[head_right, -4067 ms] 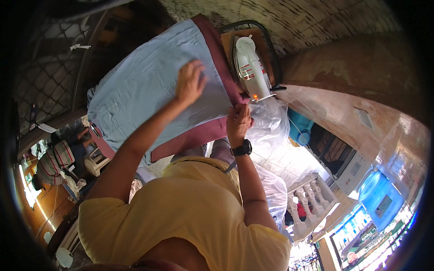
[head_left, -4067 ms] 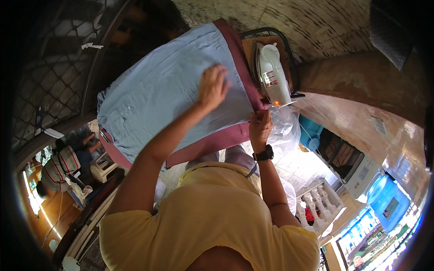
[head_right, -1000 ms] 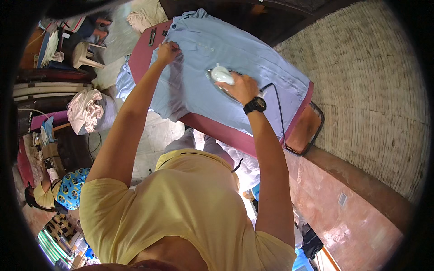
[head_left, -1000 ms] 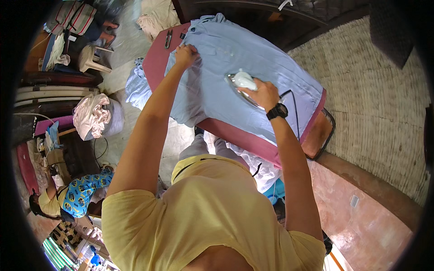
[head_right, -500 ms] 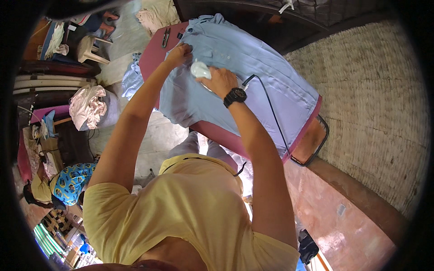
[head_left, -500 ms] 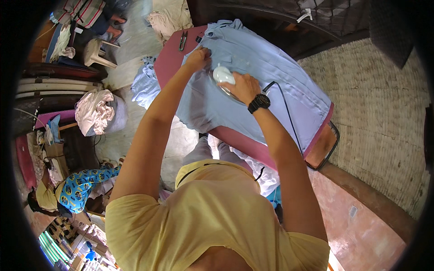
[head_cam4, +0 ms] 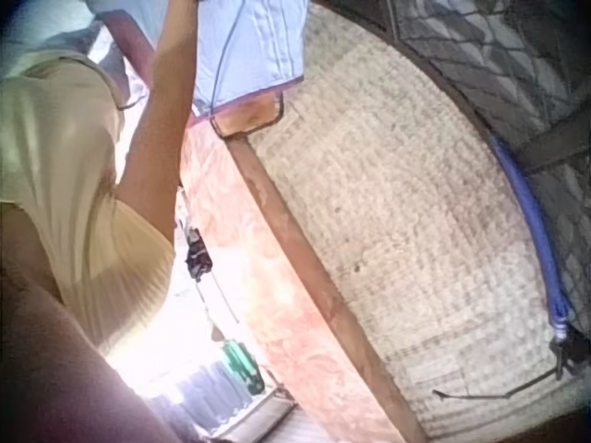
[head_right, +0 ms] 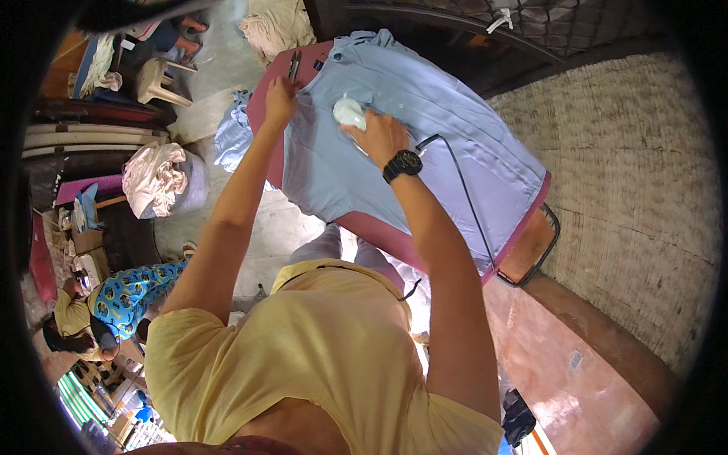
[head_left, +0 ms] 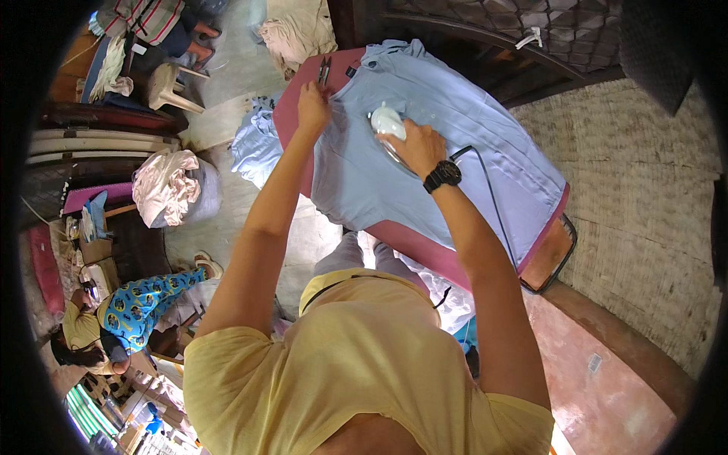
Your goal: The person irons a shirt by hand using an iron on an ironing board, smoothing different parts of the fabric and turning the garment over to reach all sides.
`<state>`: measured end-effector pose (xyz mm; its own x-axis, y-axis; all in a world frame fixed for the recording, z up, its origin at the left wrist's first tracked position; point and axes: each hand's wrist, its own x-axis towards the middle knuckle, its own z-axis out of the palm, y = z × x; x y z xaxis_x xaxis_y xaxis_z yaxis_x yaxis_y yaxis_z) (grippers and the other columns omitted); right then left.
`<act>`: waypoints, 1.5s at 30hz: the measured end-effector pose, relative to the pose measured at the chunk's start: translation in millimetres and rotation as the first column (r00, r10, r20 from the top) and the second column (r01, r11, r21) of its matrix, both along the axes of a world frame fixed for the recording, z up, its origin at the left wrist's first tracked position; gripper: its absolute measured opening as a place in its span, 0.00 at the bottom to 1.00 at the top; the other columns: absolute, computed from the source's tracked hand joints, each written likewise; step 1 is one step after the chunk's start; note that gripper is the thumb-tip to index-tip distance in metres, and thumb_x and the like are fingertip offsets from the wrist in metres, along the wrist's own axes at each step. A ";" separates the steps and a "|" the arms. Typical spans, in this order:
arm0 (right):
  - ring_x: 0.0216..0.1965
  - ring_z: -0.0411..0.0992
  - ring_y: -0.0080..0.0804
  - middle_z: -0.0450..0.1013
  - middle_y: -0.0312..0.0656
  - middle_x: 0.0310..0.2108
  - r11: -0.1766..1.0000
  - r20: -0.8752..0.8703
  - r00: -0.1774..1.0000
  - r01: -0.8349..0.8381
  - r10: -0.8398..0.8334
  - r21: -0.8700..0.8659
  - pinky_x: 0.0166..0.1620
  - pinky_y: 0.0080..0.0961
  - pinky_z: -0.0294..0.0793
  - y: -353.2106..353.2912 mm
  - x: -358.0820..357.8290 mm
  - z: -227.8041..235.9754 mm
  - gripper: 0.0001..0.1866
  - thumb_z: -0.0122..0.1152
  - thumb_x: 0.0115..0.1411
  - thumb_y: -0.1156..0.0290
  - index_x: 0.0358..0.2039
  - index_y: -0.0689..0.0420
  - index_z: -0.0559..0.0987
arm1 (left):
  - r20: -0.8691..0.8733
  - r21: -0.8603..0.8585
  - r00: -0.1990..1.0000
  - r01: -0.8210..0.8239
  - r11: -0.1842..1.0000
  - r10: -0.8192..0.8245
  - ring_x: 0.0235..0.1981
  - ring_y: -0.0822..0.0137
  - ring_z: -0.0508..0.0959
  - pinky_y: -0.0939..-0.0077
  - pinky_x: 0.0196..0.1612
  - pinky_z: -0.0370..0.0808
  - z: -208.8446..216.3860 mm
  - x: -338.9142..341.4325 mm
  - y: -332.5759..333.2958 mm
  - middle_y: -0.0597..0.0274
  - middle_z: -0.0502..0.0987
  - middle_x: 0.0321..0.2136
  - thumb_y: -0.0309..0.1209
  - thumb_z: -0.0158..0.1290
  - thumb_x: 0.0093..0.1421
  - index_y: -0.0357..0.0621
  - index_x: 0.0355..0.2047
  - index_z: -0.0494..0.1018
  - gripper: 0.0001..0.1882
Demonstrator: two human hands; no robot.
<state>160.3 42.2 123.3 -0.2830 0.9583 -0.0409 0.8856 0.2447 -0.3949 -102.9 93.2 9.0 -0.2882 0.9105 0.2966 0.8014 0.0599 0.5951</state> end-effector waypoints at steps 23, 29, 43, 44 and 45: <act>0.32 0.79 0.56 0.79 0.55 0.27 0.997 0.027 0.998 -0.058 0.057 0.051 0.35 0.51 0.77 35.5 -49.4 -8.7 0.36 0.60 0.52 0.31 0.33 0.58 0.81 | 0.237 -0.018 0.972 0.004 1.000 0.001 0.32 0.55 0.77 0.65 0.38 0.75 -20.7 -2.9 -14.9 0.55 0.73 0.29 0.24 0.64 0.49 0.39 0.33 0.67 0.16; 0.32 0.79 0.55 0.79 0.55 0.27 0.993 0.019 0.994 -0.113 0.112 0.040 0.35 0.50 0.77 38.0 -54.3 -12.6 0.35 0.61 0.52 0.32 0.33 0.58 0.81 | 0.548 0.041 0.834 -0.107 0.993 0.067 0.25 0.73 0.77 0.77 0.32 0.75 -31.0 -22.3 -14.4 0.61 0.77 0.23 0.18 0.63 0.50 0.39 0.29 0.66 0.14; 0.34 0.79 0.55 0.79 0.54 0.28 0.958 0.019 0.961 -0.277 0.277 0.077 0.37 0.47 0.78 54.0 -108.8 -16.9 0.35 0.63 0.50 0.32 0.34 0.57 0.82 | 0.186 -0.290 0.973 -0.079 0.954 0.137 0.26 0.52 0.78 0.63 0.35 0.74 -14.6 -7.3 -121.9 0.49 0.79 0.24 0.44 0.60 0.57 0.35 0.28 0.78 0.20; 0.34 0.80 0.54 0.79 0.54 0.28 0.955 0.019 0.957 -0.289 0.288 0.073 0.38 0.47 0.78 55.1 -112.6 -15.8 0.35 0.63 0.50 0.32 0.34 0.57 0.83 | 0.204 -0.285 0.963 -0.113 0.952 0.175 0.26 0.54 0.79 0.64 0.34 0.74 -20.6 -10.3 -125.8 0.50 0.79 0.24 0.44 0.61 0.56 0.36 0.29 0.78 0.19; 0.34 0.80 0.54 0.79 0.54 0.29 0.952 0.020 0.955 -0.298 0.297 0.070 0.38 0.47 0.79 56.5 -115.9 -14.3 0.35 0.63 0.50 0.32 0.35 0.56 0.83 | 0.460 -0.388 0.823 -0.152 0.909 0.334 0.25 0.60 0.78 0.67 0.32 0.72 -26.3 -15.1 -130.9 0.55 0.79 0.23 0.43 0.64 0.53 0.39 0.27 0.78 0.18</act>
